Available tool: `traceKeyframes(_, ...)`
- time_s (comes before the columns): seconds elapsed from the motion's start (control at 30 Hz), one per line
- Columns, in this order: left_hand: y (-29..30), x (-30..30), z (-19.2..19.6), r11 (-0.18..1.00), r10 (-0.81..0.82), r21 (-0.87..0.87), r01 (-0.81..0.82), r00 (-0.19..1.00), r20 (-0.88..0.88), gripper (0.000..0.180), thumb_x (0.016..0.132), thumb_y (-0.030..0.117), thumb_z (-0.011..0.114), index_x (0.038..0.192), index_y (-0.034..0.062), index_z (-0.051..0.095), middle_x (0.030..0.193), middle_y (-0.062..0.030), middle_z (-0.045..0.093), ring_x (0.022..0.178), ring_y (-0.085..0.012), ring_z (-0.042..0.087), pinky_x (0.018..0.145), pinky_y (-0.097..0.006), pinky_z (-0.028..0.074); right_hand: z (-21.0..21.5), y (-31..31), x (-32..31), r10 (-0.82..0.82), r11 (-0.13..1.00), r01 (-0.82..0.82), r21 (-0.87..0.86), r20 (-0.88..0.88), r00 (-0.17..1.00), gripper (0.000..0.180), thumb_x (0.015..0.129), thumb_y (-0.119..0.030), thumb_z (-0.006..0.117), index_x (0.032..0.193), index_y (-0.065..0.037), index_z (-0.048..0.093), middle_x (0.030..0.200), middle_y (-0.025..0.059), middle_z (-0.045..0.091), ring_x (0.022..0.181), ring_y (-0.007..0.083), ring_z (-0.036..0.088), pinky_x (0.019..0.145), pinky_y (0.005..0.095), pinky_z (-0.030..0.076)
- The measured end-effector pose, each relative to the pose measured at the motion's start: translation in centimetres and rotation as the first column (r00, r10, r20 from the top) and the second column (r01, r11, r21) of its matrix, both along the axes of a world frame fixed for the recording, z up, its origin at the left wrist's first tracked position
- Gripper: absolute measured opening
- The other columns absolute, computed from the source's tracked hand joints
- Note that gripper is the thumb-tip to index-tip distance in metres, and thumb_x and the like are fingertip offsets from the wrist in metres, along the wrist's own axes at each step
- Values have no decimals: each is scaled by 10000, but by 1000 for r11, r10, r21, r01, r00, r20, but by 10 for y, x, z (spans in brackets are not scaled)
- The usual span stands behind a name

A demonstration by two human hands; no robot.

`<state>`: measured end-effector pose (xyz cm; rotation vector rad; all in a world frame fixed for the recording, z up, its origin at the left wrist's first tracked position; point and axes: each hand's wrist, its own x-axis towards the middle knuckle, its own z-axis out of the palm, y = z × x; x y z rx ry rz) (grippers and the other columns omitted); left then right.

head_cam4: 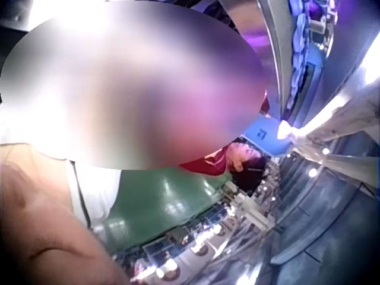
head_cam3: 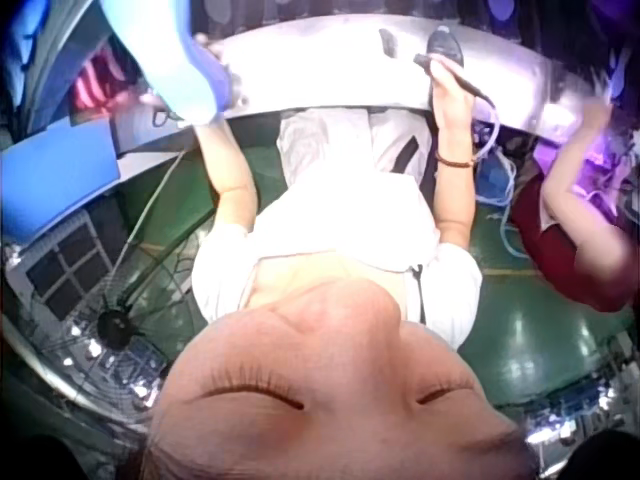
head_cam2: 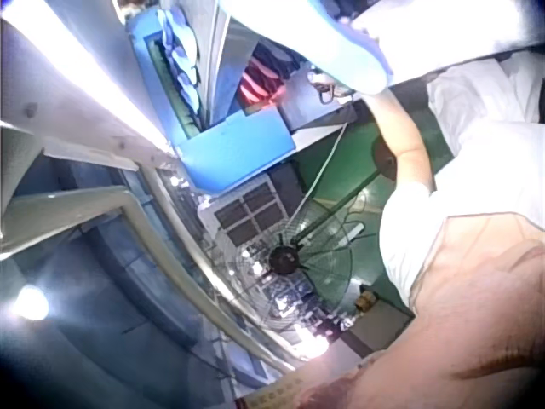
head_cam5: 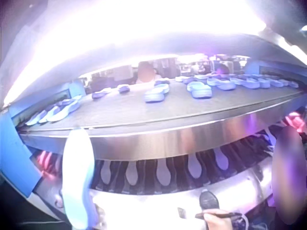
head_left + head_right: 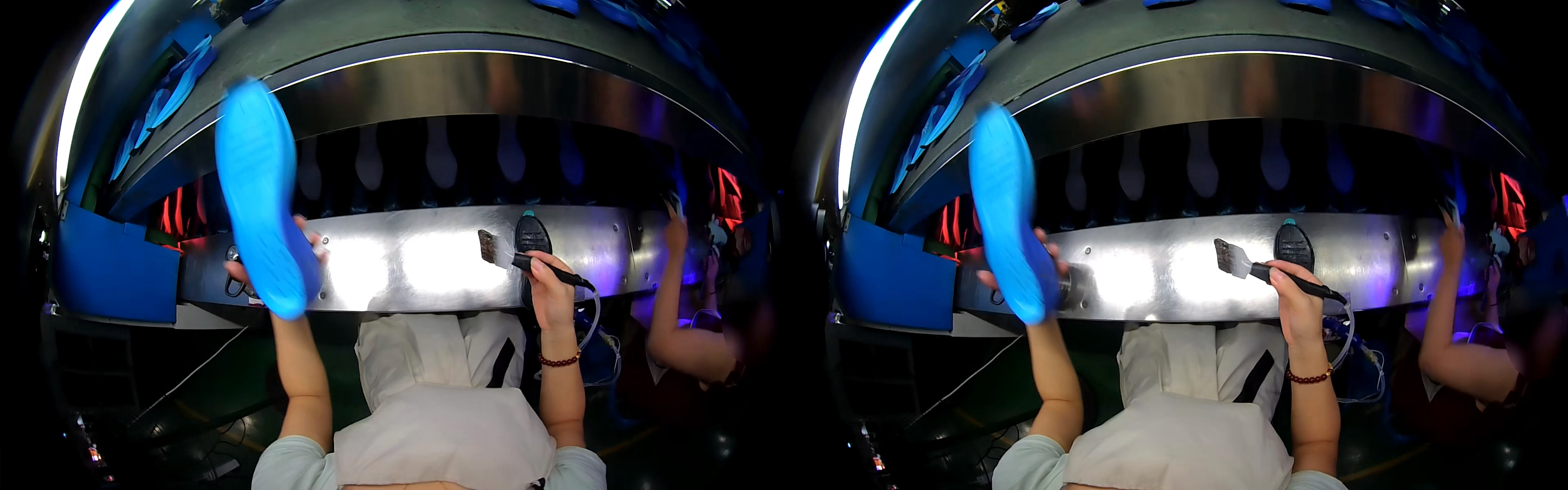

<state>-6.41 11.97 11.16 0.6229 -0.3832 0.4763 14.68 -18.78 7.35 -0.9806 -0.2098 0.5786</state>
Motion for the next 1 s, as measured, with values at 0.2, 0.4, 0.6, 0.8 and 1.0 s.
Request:
traceKeyframes(0.2, -85, 43, -70, 996, -95, -65, 69, 731, -675, 765, 673, 215, 659, 1302, -25, 296, 1234, -226, 446, 1098, -355, 483, 961, -469, 367, 14, 15, 4, 121, 992, -121, -26, 16, 993, 198, 780, -13, 594, 961, 68, 597, 886, 104, 625, 822, 133, 577, 776, 225, 437)
traceKeyframes(0.4, -137, 83, -62, 929, -357, -267, 257, 814, -459, 989, 711, 788, 27, 1334, 63, 282, 1187, -210, 480, 1094, -332, 490, 915, -470, 402, 21, 58, 16, 147, 969, -82, -232, 279, 949, 177, 764, -55, 641, 922, 25, 641, 835, 66, 639, 771, 98, 574, 714, 202, 448)
traceKeyframes(0.6, -146, 102, -64, 975, -123, -221, -26, 765, -632, 853, 800, 707, 71, 1302, 66, 328, 1168, -167, 495, 1076, -273, 495, 937, -424, 387, 32, 92, 2, 107, 966, 167, -196, 894, 436, 137, 707, -46, 656, 842, -20, 648, 818, 100, 632, 725, 192, 609, 669, 273, 473)
traceKeyframes(0.8, -103, 86, -64, 984, 18, -130, -124, 787, -616, 863, 789, 716, 64, 1265, 67, 378, 1046, -172, 551, 1002, -294, 534, 905, -438, 420, 22, 43, -36, 426, 902, -60, -427, 860, 280, 145, 658, -77, 656, 797, -35, 643, 788, 95, 644, 771, 246, 612, 698, 343, 463)
traceKeyframes(1.0, -122, 81, -50, 916, -188, -389, -92, 759, -623, 910, 762, 749, 71, 1299, 66, 342, 1098, -210, 521, 1004, -337, 539, 890, -467, 426, 52, 40, -7, 409, 910, -243, -335, 635, 656, 164, 731, -51, 658, 886, 1, 648, 853, 109, 637, 768, 158, 608, 693, 257, 486)
